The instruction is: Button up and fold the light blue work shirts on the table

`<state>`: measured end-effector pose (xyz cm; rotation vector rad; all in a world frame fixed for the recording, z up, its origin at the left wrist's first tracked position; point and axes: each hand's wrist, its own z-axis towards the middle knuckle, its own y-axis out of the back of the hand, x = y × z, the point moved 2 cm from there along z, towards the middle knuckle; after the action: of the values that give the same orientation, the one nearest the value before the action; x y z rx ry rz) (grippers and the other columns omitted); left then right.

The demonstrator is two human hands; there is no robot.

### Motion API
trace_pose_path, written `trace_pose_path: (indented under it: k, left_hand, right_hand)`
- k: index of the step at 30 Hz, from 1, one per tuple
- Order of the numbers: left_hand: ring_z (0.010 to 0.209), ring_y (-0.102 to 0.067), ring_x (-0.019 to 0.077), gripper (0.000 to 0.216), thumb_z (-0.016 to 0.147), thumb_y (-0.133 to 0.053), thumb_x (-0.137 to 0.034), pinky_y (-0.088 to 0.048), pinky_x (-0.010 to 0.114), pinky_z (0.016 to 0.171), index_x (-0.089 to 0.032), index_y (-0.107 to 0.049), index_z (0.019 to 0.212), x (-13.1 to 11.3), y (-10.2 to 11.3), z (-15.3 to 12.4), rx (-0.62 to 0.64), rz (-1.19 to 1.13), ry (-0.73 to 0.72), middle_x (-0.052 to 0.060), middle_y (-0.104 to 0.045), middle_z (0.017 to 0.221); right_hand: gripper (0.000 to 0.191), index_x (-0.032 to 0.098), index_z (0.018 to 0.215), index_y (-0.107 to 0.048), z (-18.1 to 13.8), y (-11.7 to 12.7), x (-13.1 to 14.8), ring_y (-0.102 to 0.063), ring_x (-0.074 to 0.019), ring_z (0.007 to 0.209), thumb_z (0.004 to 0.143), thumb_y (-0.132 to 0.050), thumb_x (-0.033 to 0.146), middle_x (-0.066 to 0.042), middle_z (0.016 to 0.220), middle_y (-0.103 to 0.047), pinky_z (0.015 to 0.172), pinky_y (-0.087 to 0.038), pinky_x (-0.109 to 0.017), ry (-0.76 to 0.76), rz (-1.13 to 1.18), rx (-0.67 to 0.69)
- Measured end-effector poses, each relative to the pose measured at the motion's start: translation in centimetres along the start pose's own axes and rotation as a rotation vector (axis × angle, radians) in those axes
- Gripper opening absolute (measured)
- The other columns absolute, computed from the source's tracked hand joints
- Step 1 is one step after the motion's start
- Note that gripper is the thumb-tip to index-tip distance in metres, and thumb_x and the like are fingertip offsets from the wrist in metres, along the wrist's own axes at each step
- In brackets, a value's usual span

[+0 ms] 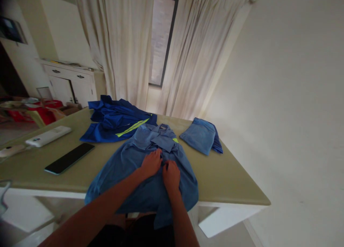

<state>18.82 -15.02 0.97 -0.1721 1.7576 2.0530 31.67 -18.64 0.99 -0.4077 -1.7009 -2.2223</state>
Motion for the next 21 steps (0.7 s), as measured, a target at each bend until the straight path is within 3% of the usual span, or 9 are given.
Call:
trace_pose_path:
  k: [5,8,11,17,21]
  left_hand:
    - [0.121,-0.058,0.0283,0.019,0.1,-0.05,-0.026,-0.037,0.049,0.113,-0.019,-0.06,0.114,-0.7,-0.9,-3.8,-0.103,-0.05,-0.185,0.012,-0.066,0.124]
    - [0.115,-0.058,0.0259,0.015,0.1,-0.052,-0.027,-0.043,0.043,0.104,-0.022,-0.066,0.102,-0.6,-0.7,-4.6,-0.096,-0.097,-0.271,0.008,-0.066,0.119]
    - [0.106,-0.06,0.0252,0.016,0.1,-0.052,-0.028,-0.047,0.039,0.094,-0.023,-0.067,0.096,-1.0,-0.2,-5.2,-0.022,-0.077,-0.368,0.008,-0.066,0.109]
    - [0.106,-0.064,0.0275,0.022,0.097,-0.049,-0.021,-0.05,0.039,0.088,-0.019,-0.062,0.115,-2.1,-0.1,-5.1,0.042,-0.006,-0.187,0.011,-0.068,0.113]
    - [0.101,-0.068,0.0284,0.024,0.099,-0.043,-0.019,-0.051,0.039,0.083,-0.02,-0.064,0.11,-2.8,-0.5,-4.1,0.057,0.0,-0.093,0.012,-0.07,0.109]
  right_hand:
    - [0.012,0.025,0.102,-0.069,-1.6,0.8,-2.0,-0.071,-0.0254,0.085,0.095,-0.06,0.03,-0.007,0.093,-0.076,0.069,-0.042,-0.031,-0.044,0.037,-0.01]
    - [0.005,0.025,0.092,-0.069,-3.2,0.5,-2.9,-0.07,-0.0269,0.078,0.088,-0.066,0.027,-0.009,0.088,-0.075,0.064,-0.038,-0.032,-0.061,-0.021,0.005]
    - [0.008,0.025,0.085,-0.068,-4.1,0.3,-3.3,-0.069,-0.0261,0.077,0.088,-0.061,0.023,-0.009,0.084,-0.075,0.065,-0.04,-0.033,-0.016,0.066,-0.063]
    - [0.022,0.022,0.086,-0.072,-3.8,-0.4,-3.1,-0.069,-0.0239,0.074,0.092,-0.054,0.033,-0.007,0.081,-0.075,0.069,-0.048,-0.032,0.015,0.443,-0.105]
    - [0.036,0.016,0.096,-0.077,-3.4,-0.8,-3.5,-0.069,-0.0246,0.078,0.092,-0.053,0.043,-0.01,0.088,-0.077,0.07,-0.049,-0.032,-0.024,0.589,-0.139]
